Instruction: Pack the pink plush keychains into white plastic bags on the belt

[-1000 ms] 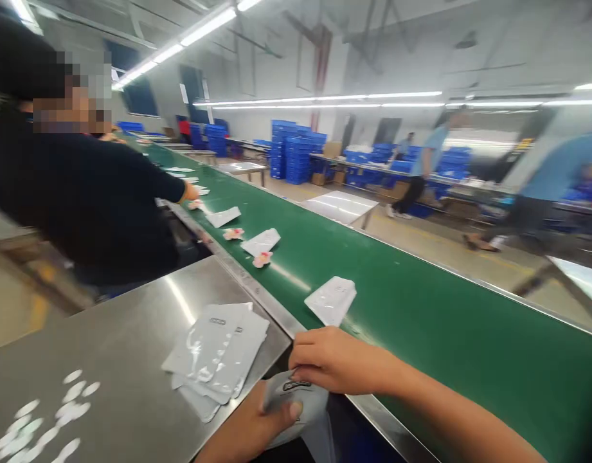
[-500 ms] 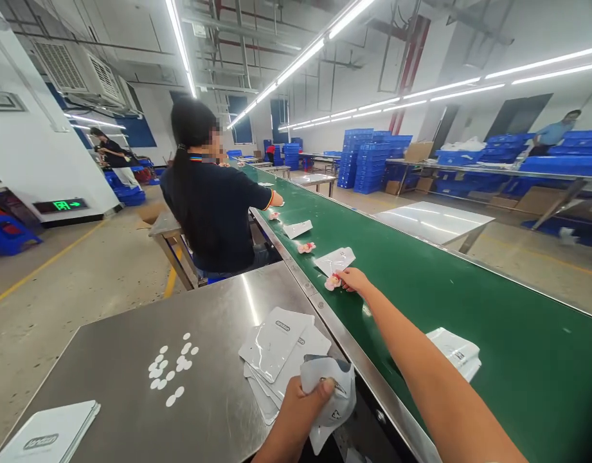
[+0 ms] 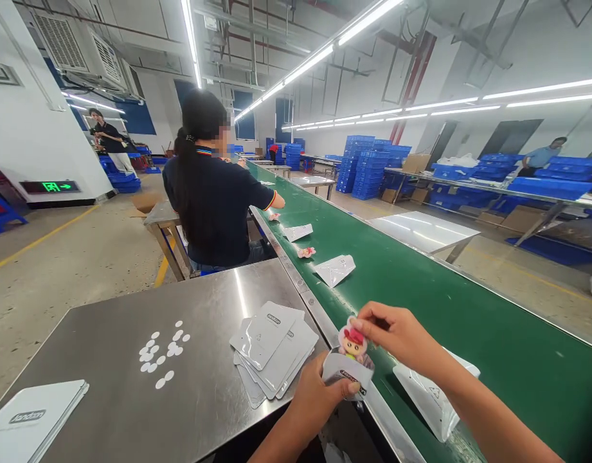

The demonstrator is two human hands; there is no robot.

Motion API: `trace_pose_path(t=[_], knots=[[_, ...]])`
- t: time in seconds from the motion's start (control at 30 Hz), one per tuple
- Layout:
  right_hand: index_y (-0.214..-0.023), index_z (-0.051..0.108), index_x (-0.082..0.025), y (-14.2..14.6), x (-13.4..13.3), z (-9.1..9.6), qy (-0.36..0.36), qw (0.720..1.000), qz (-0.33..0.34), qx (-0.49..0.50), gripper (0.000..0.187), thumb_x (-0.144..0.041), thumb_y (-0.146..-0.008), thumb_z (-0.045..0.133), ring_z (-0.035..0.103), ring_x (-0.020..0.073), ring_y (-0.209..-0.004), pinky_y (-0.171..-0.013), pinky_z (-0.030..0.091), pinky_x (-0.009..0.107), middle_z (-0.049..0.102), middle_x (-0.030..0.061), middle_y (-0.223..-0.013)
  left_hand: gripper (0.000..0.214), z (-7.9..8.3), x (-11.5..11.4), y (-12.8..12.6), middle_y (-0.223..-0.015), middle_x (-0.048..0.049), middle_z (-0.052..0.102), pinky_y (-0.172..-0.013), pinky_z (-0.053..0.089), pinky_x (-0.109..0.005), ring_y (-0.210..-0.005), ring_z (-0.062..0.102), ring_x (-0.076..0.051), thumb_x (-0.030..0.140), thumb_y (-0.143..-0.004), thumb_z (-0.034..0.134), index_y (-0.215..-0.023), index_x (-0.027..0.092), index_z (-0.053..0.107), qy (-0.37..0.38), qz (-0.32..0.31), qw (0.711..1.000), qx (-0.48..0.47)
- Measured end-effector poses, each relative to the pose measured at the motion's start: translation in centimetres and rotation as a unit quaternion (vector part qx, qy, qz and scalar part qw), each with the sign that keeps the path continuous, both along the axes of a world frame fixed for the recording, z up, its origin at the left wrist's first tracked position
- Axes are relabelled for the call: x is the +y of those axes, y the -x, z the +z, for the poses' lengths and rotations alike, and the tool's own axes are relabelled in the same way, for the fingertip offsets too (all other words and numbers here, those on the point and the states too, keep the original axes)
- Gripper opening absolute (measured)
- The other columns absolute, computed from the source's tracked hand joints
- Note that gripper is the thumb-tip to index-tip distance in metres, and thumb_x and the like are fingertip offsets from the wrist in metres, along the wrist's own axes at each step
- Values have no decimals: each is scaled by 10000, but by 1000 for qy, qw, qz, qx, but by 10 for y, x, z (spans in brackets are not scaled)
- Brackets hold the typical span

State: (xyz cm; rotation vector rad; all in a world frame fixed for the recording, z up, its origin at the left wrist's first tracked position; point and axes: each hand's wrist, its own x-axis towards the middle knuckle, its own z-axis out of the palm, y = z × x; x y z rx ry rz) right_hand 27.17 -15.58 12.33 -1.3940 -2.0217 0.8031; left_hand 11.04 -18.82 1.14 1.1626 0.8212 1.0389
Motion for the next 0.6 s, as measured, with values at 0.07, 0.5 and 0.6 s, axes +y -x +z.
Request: trace_pose_path(t=[0.07, 0.5, 0.6], knots=[[-737, 598, -208, -3, -12, -2, -4, 998, 20, -62, 275, -420, -852, 466, 494, 101, -558, -502, 399, 206, 585, -16, -631, 343, -2, -3, -4, -747, -2, 573, -623, 355, -224, -674, 465, -128, 330, -632, 728, -891, 132, 620, 0, -8, 1000, 1], [-777, 673, -278, -12, -39, -23, -163, 940, 172, -244, 257, -346, -856, 438, 480, 284, -1153, -930, 442, 470, 494, 37, -1293, 462, 22, -13, 0, -947, -70, 642, -793, 435, -347, -888, 562, -256, 293, -636, 710, -1065, 157, 605, -64, -49, 993, 88], [-772, 649, -249, -32, -23, -17, -152, 966, 80, -193, 307, -360, -885, 386, 607, 192, -850, -709, 515, 295, 616, 64, -1001, 712, 62, -18, 28, -1312, -69, 484, -1027, 278, -424, -1195, 414, -311, 327, -627, 729, -1281, 245, 462, -114, -11, 987, 112]])
